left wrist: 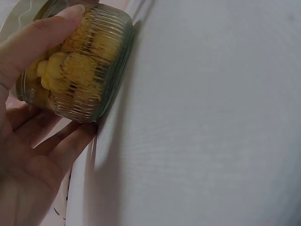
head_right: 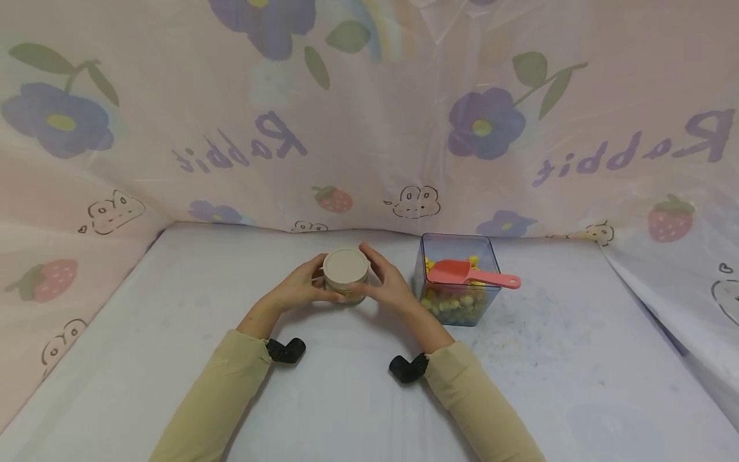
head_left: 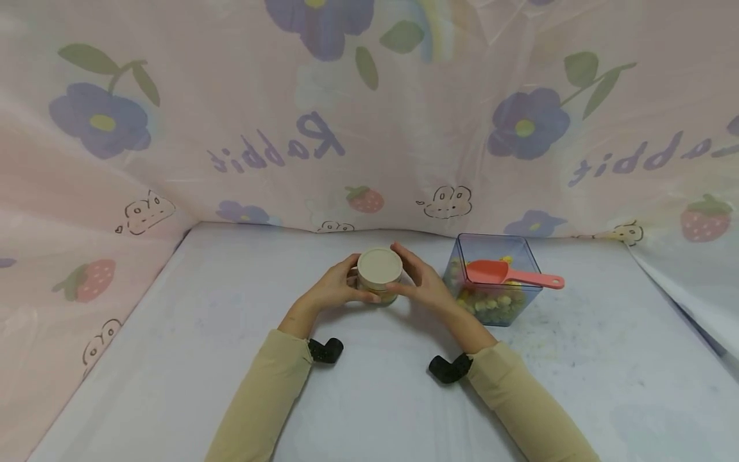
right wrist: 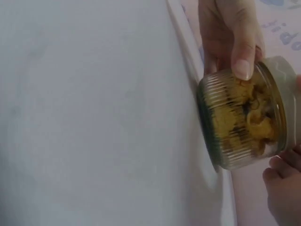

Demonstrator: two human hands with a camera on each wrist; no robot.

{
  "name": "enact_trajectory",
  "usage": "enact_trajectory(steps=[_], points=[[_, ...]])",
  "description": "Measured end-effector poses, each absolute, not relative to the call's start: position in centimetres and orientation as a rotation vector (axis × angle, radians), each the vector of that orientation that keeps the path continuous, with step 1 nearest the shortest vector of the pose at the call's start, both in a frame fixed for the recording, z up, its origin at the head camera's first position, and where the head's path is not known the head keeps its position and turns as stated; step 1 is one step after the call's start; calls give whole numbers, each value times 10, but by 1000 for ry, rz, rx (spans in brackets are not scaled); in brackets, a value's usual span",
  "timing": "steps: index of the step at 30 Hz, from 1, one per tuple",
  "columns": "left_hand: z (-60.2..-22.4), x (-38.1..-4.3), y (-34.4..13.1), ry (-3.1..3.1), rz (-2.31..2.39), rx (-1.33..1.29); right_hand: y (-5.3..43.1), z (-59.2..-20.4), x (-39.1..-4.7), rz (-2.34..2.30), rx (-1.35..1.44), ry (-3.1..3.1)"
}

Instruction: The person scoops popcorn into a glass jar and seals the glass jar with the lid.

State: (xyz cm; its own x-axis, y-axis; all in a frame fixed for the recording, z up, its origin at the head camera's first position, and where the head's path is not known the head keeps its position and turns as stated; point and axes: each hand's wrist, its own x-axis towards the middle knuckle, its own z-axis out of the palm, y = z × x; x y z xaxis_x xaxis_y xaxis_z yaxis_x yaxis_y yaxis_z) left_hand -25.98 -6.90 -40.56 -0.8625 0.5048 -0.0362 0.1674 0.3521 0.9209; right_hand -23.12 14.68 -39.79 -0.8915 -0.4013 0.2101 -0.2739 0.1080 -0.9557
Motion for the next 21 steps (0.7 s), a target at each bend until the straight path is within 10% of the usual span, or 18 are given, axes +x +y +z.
enact_trajectory(steps=[21], points=[[-407,-260,-68,2286,1539,579,142,-397,-231,-1957,-542,2345]])
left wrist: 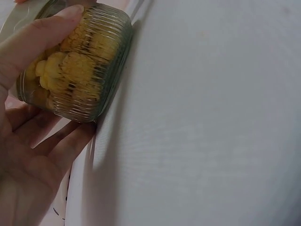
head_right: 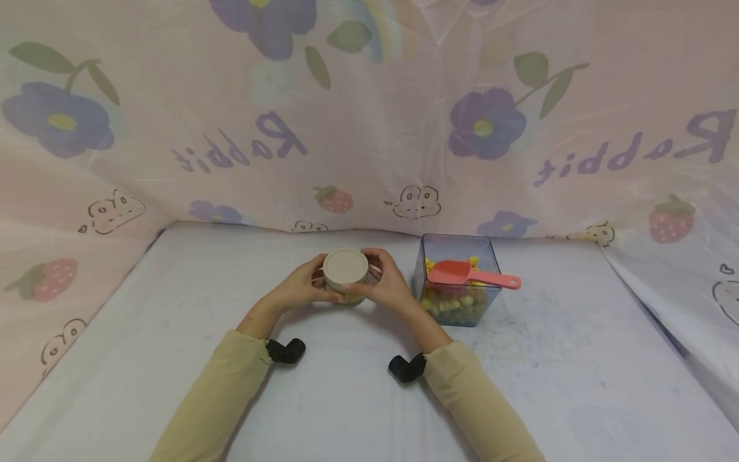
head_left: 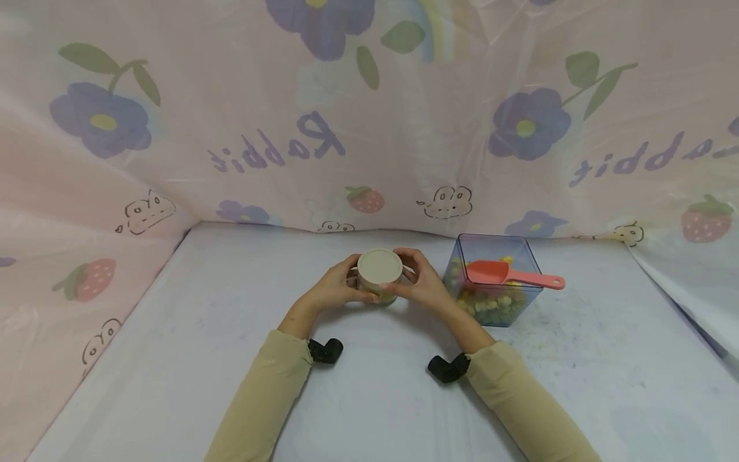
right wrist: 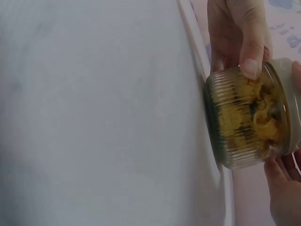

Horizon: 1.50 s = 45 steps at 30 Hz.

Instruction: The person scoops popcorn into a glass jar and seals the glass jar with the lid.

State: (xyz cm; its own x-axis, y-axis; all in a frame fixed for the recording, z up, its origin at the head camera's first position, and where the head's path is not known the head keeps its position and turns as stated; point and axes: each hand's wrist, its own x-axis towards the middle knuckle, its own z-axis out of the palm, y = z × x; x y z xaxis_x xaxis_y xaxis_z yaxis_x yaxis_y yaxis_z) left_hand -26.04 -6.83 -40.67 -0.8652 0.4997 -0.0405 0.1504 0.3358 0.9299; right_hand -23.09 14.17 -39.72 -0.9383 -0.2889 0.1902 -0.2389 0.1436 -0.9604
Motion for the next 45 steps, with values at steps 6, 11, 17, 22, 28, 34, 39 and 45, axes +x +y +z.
enact_trajectory(steps=[6,11,17,22,28,34,39,45], points=[[-406,-260,-68,2286,1540,580,140,-399,-231,-1956,-531,2361],[-407,-260,-68,2282,1540,582,145,-401,-232,-1994,-609,2254],[-407,-259,-69,2293,1519,573,151,-404,-236,-1997,-790,2116],[-408,-259,-68,2286,1523,566,153,-404,-236,-1989,-812,2085],[-407,-259,-68,2290,1528,568,151,-403,-235,-2020,-687,2174],[-408,-260,-68,2284,1540,566,145,-402,-233,-1964,-569,2345],[-408,-260,-68,2273,1554,568,143,-402,-232,-1940,-525,2384],[-408,-260,-67,2282,1545,550,147,-401,-232,-1930,-612,2277]])
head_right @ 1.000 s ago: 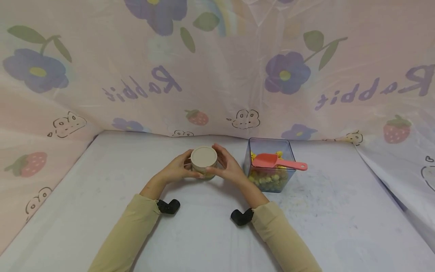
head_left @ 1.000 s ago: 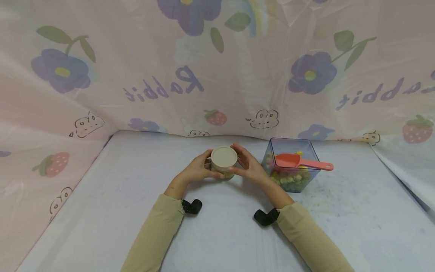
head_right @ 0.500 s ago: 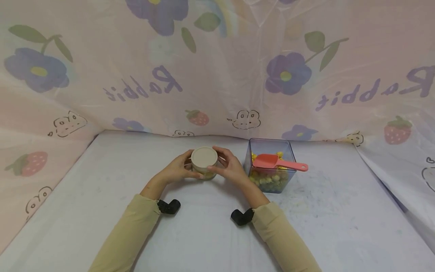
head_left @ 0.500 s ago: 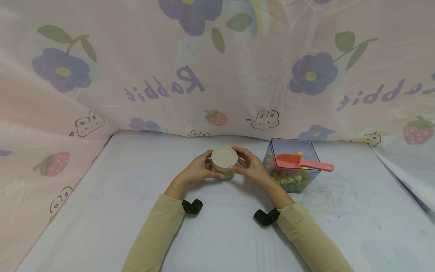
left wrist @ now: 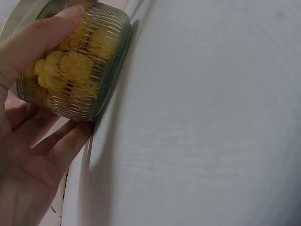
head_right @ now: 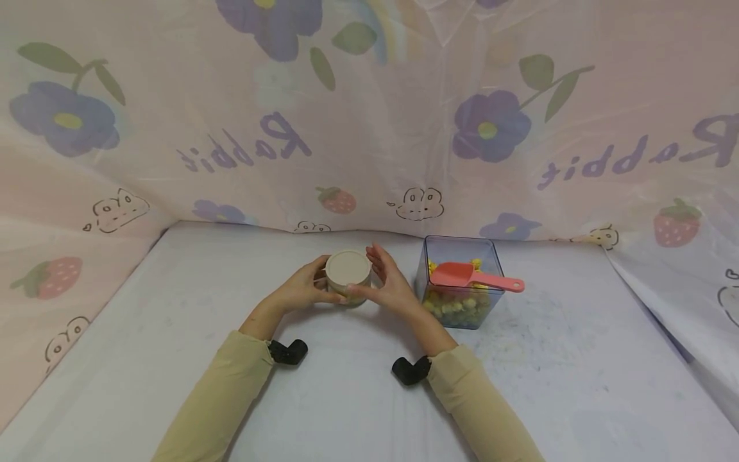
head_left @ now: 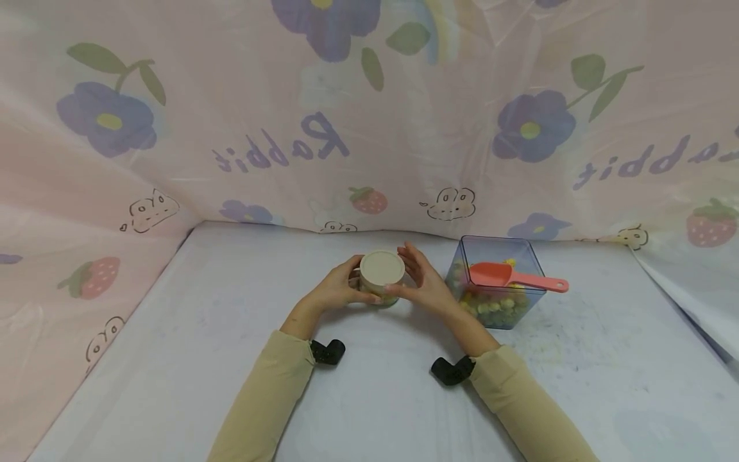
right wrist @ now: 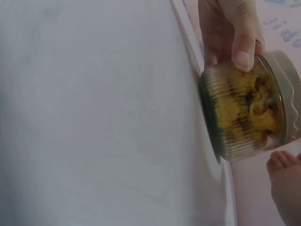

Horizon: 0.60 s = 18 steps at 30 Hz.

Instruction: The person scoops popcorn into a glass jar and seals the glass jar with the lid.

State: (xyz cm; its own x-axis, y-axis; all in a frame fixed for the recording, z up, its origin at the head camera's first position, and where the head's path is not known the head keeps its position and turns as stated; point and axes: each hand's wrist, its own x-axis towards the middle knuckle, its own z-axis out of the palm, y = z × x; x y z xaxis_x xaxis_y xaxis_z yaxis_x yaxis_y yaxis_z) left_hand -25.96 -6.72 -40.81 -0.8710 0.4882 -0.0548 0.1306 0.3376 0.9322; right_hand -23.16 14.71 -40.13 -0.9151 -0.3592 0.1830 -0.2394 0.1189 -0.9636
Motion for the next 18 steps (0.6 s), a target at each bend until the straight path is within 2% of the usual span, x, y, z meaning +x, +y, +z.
enact_trajectory(steps=[8,18], points=[[-409,-259,-68,2266,1554,559,153,-402,-236,-1954,-839,2117],[-409,-259,-68,2276,1556,563,149,-402,-234,-1954,-681,2276]])
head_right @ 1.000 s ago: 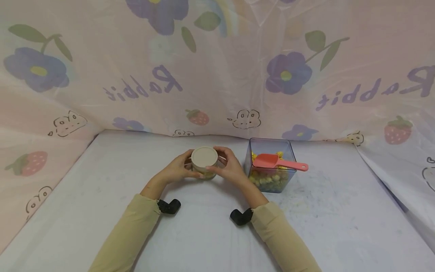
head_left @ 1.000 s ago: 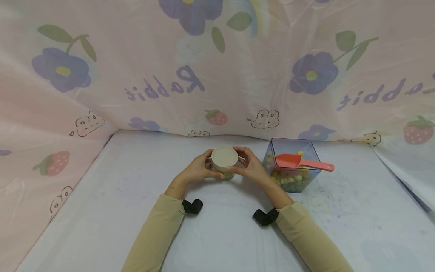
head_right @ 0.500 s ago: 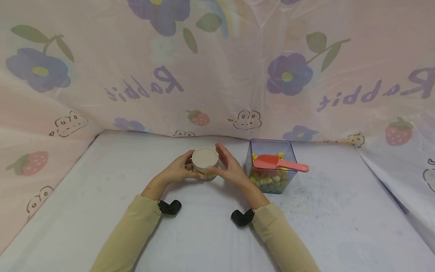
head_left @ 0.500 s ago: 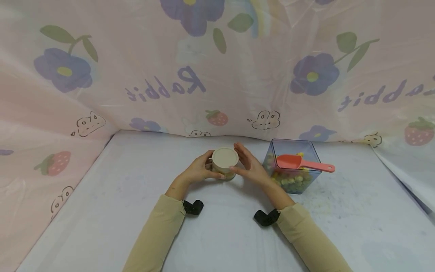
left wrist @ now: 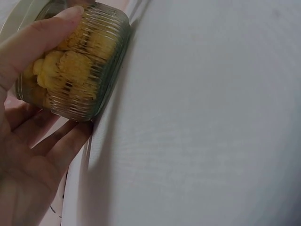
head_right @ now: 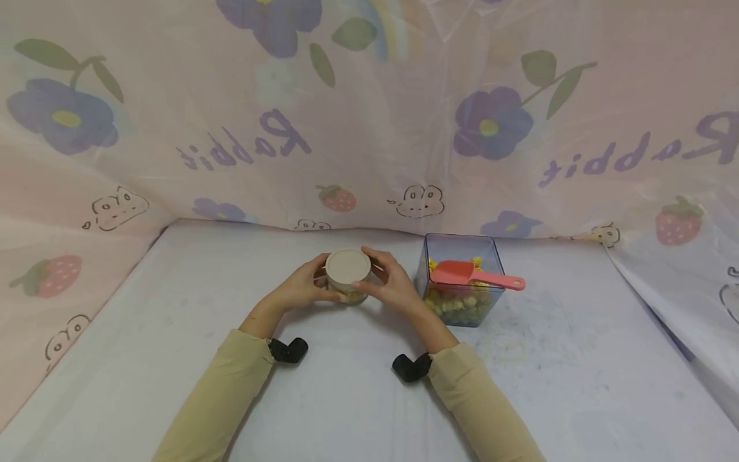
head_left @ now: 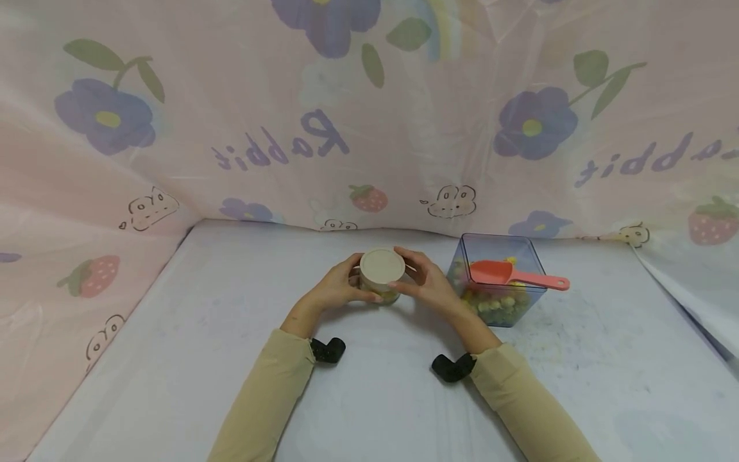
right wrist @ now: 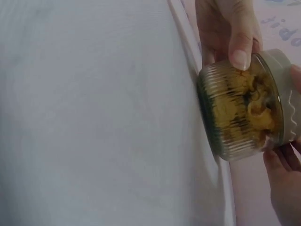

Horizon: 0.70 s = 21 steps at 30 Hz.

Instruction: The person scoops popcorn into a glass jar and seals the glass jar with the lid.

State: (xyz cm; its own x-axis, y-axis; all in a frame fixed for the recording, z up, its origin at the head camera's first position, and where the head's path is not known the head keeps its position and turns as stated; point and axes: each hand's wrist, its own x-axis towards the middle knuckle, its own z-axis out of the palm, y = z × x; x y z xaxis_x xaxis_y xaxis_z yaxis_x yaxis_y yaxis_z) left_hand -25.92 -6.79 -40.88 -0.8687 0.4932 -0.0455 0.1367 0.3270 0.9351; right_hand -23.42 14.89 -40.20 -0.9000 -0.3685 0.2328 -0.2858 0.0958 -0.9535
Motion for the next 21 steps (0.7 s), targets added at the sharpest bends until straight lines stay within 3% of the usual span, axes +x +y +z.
enact_trajectory(steps=[12,21], points=[[-409,-260,-67,2247,1584,565,144,-403,-233,-1913,-562,2359],[-408,-258,-68,2265,1556,558,153,-405,-237,-1981,-771,2106]])
